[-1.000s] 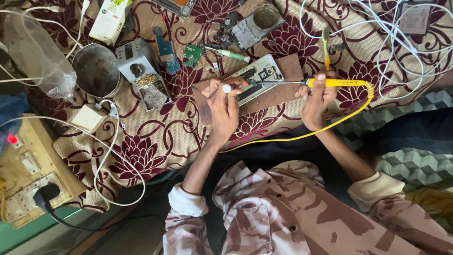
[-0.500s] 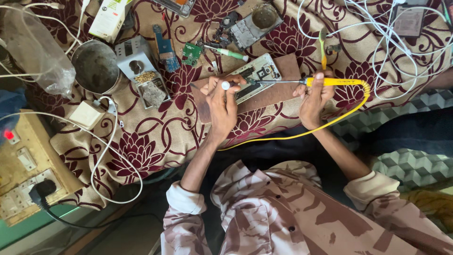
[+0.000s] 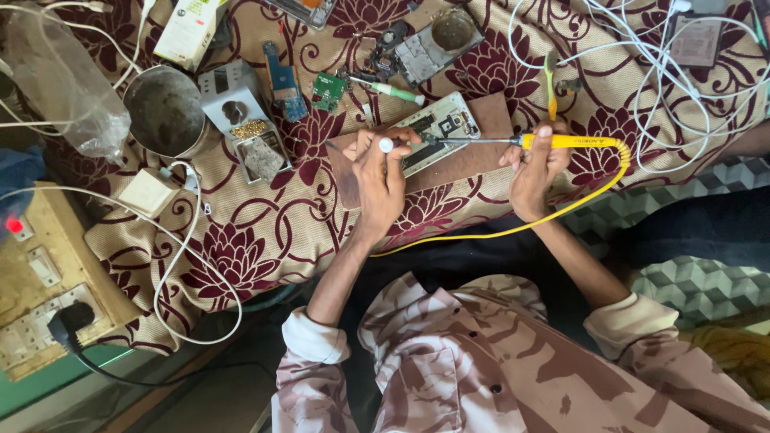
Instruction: The person uses a soldering iron and solder wire to work on a disassembled mobile phone circuit board. They repeatedly apply heat and solder to various points on the board while holding it steady with their other hand.
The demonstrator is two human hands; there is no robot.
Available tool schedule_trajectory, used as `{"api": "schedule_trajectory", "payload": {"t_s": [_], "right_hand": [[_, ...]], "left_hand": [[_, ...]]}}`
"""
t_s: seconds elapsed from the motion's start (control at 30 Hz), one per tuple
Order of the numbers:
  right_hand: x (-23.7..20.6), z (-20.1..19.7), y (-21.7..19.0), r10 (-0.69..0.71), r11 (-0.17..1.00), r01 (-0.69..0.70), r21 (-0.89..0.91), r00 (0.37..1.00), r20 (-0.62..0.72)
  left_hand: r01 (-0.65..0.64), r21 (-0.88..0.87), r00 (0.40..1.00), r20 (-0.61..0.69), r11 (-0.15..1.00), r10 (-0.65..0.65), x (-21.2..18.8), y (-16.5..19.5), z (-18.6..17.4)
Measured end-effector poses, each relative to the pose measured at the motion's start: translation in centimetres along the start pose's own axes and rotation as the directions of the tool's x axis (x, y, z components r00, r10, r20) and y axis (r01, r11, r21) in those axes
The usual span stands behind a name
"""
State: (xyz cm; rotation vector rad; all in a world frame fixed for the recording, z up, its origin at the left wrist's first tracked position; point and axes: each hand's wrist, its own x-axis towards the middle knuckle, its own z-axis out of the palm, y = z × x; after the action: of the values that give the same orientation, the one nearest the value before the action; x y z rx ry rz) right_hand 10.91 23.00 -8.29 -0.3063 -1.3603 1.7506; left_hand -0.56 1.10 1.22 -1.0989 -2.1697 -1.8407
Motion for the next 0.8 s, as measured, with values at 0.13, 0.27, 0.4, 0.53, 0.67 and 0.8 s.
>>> {"api": "schedule_trajectory", "payload": {"t_s": [0.13, 0.27, 0.4, 0.53, 0.67, 0.8], "right_hand": [[-0.13, 0.0, 0.08, 0.012, 0.999, -0.012, -0.035, 1.0, -0.007], [-0.3, -0.22, 0.06, 0.022, 1.0, -0.022, -0.006, 0.999, -0.034], [-0.1, -0.3, 0.3, -0.003, 1.0, 0.002, -0.006, 1.0, -0.017], [-0.2, -0.29, 0.38, -0.024, 1.0, 0.024, 0.006, 1.0, -0.013], [-0.16, -0.23, 0.33, -0.024, 1.0, 0.024, 0.004, 1.0, -0.011], [-0.14, -0.1, 0.27, -0.028, 1.0, 0.028, 0.005, 1.0, -0.006]], "left_hand": [[-0.019, 0.008, 1.0, -0.007, 1.0, 0.019, -0.15, -0.22, 0.06], [0.003, 0.019, 1.0, -0.004, 1.0, -0.003, -0.14, -0.5, 0.22], [0.102, -0.074, 0.995, 0.006, 0.992, -0.102, -0.25, -0.49, 0.22], [0.0, -0.008, 1.0, -0.011, 1.0, 0.0, -0.04, -0.42, 0.15], [0.001, -0.012, 1.0, -0.001, 1.0, -0.001, 0.08, -0.26, 0.02], [-0.008, -0.005, 1.0, 0.0, 1.0, 0.008, 0.06, -0.04, -0.07]]}}
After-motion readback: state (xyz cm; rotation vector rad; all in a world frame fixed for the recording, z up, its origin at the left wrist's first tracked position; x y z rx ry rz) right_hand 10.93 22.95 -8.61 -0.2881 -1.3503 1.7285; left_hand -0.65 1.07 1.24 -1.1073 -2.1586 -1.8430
